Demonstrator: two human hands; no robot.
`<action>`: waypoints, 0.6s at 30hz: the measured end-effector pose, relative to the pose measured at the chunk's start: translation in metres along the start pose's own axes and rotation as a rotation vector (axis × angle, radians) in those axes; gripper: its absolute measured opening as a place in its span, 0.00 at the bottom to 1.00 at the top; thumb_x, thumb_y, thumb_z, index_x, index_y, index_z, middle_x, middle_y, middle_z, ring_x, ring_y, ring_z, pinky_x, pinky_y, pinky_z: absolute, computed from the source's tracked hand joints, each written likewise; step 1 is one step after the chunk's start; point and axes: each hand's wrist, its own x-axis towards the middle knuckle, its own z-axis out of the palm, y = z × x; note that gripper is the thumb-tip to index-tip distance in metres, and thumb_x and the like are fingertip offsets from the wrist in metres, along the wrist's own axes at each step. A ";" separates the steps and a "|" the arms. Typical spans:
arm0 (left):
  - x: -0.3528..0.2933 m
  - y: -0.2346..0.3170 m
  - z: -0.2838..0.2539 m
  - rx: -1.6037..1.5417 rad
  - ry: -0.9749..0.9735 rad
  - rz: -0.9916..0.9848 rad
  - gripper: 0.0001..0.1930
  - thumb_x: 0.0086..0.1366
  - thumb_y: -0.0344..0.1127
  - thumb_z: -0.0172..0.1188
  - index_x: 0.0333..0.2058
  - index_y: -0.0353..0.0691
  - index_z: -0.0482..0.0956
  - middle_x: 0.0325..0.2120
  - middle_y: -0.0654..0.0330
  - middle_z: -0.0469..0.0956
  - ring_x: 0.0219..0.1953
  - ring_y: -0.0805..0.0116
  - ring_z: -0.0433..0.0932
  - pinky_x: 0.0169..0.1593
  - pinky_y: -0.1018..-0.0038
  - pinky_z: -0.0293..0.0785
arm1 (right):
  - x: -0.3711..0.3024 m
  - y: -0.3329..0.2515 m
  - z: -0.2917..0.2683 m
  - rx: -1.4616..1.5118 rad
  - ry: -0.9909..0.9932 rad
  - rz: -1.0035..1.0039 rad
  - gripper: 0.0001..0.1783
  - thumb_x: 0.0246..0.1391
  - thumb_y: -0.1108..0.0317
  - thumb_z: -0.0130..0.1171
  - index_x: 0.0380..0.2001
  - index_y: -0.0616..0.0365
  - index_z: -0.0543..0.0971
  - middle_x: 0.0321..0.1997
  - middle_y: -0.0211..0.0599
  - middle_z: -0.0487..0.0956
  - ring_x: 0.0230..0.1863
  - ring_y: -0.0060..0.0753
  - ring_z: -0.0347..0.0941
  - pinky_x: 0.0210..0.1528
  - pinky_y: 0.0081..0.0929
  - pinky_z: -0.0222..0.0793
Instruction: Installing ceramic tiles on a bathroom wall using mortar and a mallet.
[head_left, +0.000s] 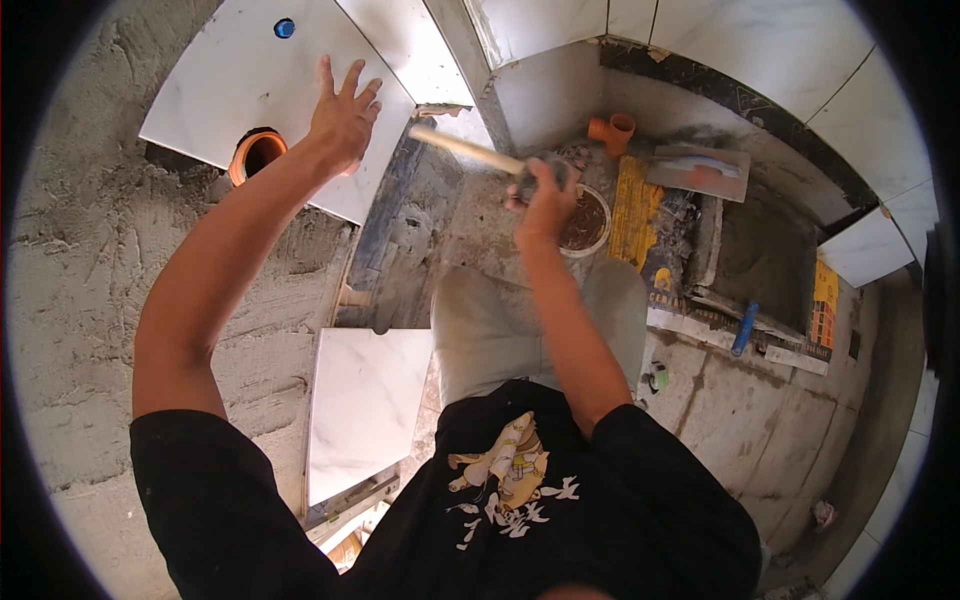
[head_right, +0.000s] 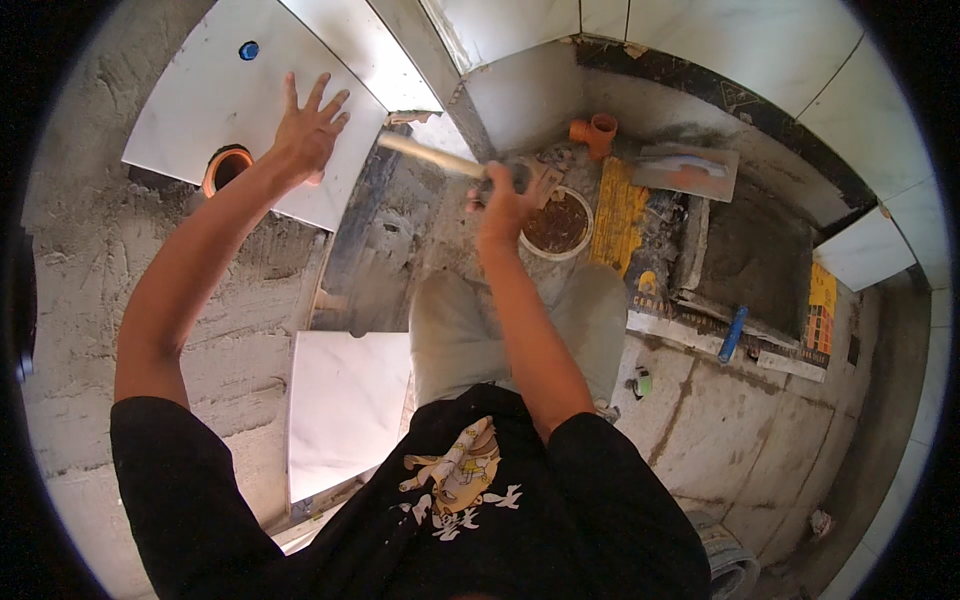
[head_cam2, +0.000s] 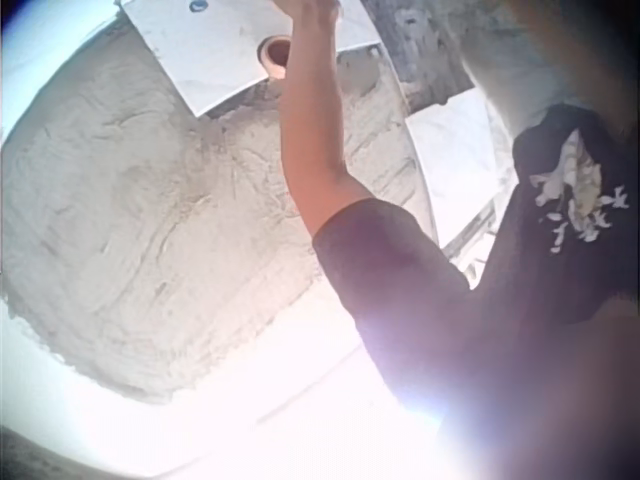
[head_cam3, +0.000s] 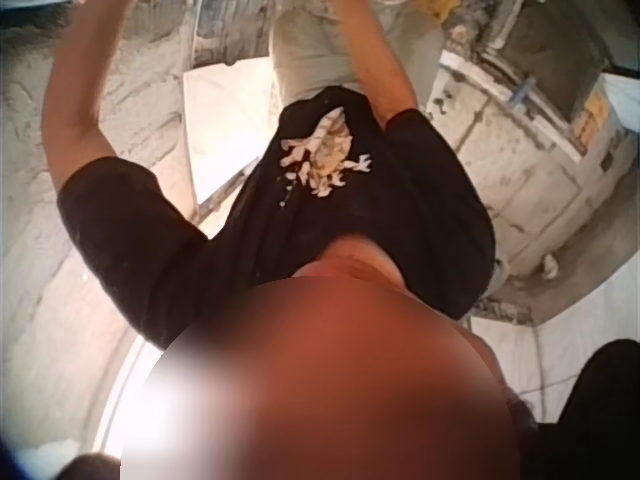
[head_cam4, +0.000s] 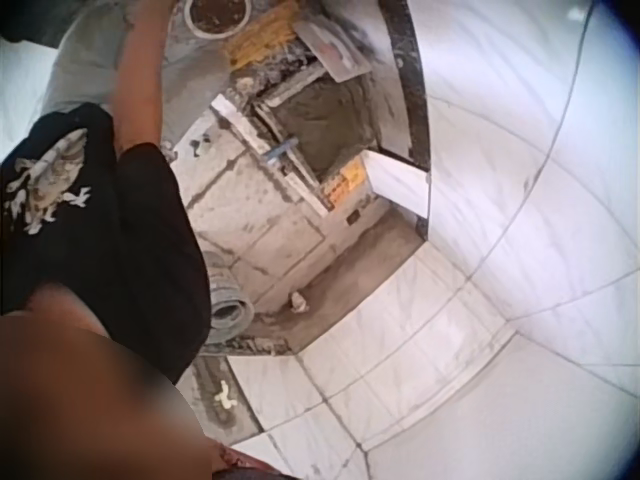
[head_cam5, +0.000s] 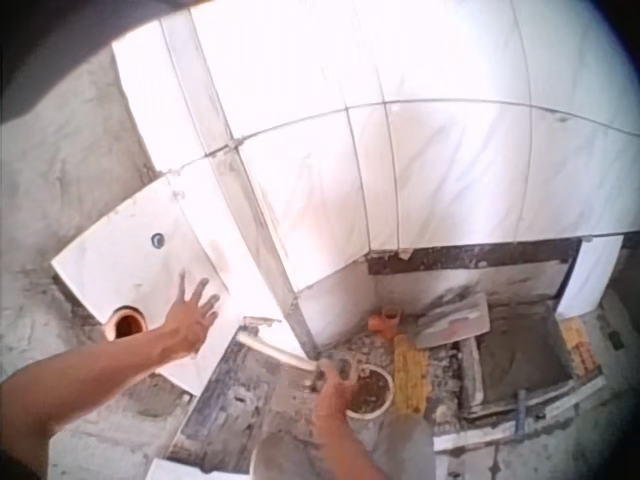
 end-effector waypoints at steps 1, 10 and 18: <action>-0.001 -0.001 0.002 -0.005 0.017 -0.006 0.39 0.50 0.42 0.72 0.63 0.46 0.71 0.72 0.59 0.54 0.76 0.48 0.40 0.68 0.27 0.26 | 0.000 -0.002 -0.002 0.080 0.059 -0.031 0.20 0.50 0.66 0.63 0.46 0.54 0.70 0.31 0.33 0.75 0.18 0.31 0.73 0.16 0.27 0.73; 0.004 0.003 0.009 -0.037 0.062 -0.015 0.39 0.50 0.42 0.71 0.63 0.42 0.72 0.71 0.56 0.56 0.75 0.46 0.40 0.67 0.26 0.25 | -0.002 0.012 0.008 0.018 -0.028 0.050 0.20 0.50 0.67 0.63 0.45 0.58 0.70 0.32 0.37 0.75 0.17 0.31 0.72 0.14 0.27 0.70; 0.006 0.004 0.009 -0.003 0.069 -0.037 0.42 0.49 0.45 0.73 0.64 0.44 0.71 0.71 0.57 0.56 0.75 0.44 0.40 0.66 0.24 0.28 | -0.004 0.016 0.015 -0.010 -0.068 0.051 0.17 0.50 0.67 0.63 0.42 0.57 0.71 0.29 0.36 0.75 0.16 0.32 0.72 0.13 0.28 0.73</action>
